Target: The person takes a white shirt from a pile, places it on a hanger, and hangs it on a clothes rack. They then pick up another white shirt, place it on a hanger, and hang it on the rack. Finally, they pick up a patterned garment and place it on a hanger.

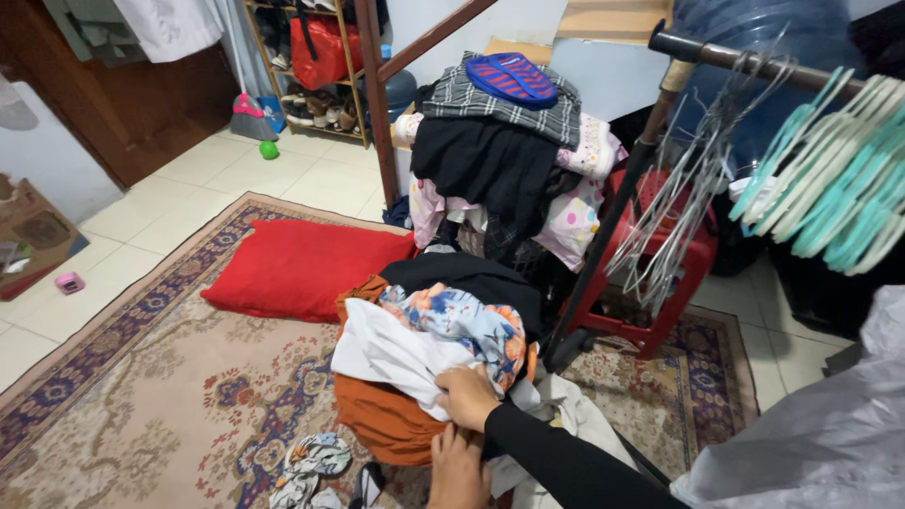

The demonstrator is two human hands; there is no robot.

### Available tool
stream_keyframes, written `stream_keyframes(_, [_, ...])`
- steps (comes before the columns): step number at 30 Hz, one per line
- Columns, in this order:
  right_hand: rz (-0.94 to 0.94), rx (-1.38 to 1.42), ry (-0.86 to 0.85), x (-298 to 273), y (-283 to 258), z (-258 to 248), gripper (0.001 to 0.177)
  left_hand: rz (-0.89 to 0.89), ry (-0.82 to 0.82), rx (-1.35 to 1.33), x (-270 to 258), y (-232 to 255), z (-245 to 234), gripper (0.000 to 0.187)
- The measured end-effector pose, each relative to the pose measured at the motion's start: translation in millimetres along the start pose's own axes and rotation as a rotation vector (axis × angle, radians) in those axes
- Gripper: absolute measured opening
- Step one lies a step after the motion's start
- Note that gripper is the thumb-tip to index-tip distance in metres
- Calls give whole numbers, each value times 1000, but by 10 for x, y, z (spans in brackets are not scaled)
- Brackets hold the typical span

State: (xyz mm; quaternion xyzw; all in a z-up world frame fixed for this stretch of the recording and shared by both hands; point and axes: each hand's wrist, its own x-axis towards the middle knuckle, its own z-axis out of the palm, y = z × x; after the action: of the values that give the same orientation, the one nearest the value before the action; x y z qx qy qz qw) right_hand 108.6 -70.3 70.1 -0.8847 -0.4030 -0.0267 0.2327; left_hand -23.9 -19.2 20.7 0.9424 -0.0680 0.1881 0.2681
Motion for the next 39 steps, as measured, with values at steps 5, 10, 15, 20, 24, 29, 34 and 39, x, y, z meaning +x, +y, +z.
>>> stream_keyframes(5, [53, 548, 107, 169, 102, -407, 26, -93, -79, -11, 11, -59, -239, 54])
stream_keyframes(10, [151, 1235, 86, 202, -76, -1533, 26, -143, -78, -70, 107, -65, -203, 40])
stream_keyframes(15, [131, 1411, 50, -188, -58, -2010, 23, -150, -36, -217, 89, -458, 231, 24])
stream_keyframes(20, [340, 1301, -341, -1111, 151, -1624, 20, -515, -73, -1027, 237, -905, 551, 25])
stream_keyframes(24, [501, 1411, -459, -1733, 77, -1239, 21, -631, -68, -1007, 581, -994, 426, 28])
stream_keyframes(29, [475, 1319, -483, -1808, -75, -1217, 22, -657, -73, -894, 823, -1043, -55, 33])
stream_keyframes(34, [310, 1084, -531, -1654, -113, -1366, 26, -666, -46, -823, 1179, -1182, -502, 38])
stream_keyframes(39, [229, 904, -423, -1435, 210, -1579, 32, -683, -16, -725, 979, -875, -720, 40])
